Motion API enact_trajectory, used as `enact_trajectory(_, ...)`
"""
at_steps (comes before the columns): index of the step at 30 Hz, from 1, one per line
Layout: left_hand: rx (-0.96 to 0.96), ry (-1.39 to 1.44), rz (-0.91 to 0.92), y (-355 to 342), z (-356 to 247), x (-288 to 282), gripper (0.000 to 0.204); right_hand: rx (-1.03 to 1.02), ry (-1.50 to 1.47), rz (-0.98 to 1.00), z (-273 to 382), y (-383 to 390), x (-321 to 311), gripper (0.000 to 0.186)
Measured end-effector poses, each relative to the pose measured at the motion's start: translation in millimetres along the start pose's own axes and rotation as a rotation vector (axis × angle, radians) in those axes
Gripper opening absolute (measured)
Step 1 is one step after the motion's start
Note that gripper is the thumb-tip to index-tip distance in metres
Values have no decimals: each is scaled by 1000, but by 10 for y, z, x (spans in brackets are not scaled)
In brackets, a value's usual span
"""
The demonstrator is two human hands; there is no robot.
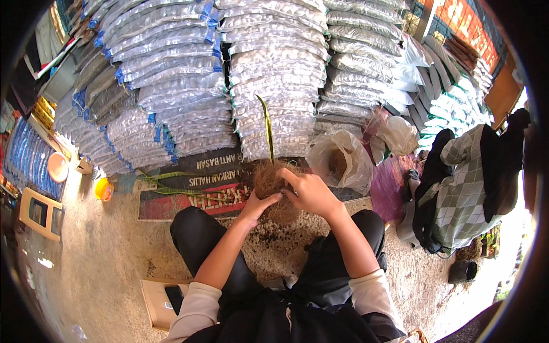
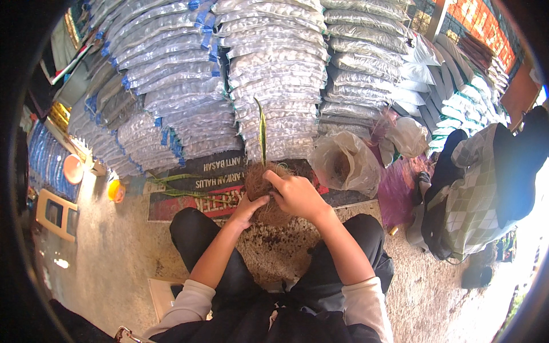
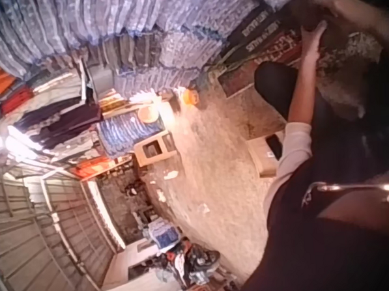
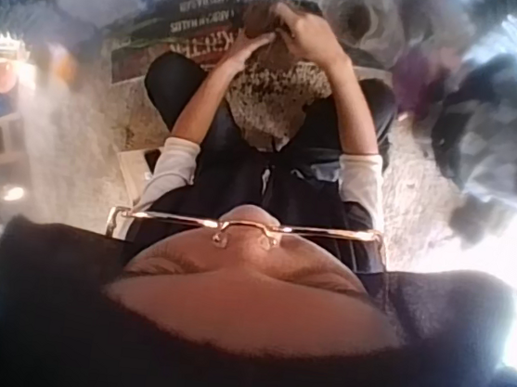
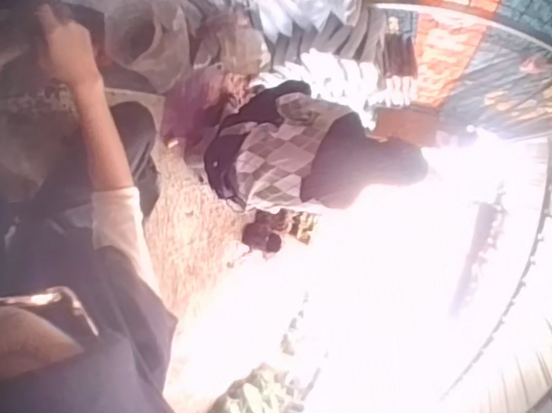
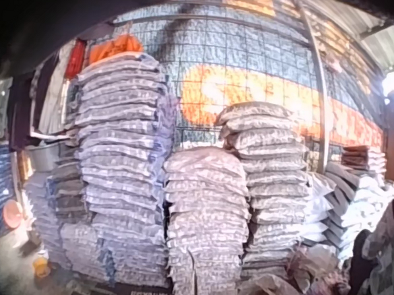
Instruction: The person sits on the floor and ties the root ball of a small potted plant with green string. They wrap the string around the roots multiple times, adjust the tension, and secure the bundle before placing it aside.
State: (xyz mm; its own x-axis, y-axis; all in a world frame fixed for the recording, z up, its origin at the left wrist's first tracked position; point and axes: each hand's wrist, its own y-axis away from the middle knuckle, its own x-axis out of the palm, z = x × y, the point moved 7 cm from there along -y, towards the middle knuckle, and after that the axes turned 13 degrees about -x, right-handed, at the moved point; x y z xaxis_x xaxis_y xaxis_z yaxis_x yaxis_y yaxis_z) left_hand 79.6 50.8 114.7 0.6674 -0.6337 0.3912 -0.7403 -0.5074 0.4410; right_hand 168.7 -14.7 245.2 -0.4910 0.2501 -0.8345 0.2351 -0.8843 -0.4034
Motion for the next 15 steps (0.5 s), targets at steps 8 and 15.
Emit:
enact_trajectory(8,-13,-89,5,50,-76,70,64,11,-193,-28,-75,40,-95,32)
enact_trajectory(15,-78,-81,-56,121,-137,61,70,164,-205,-89,-205,65,-346,30)
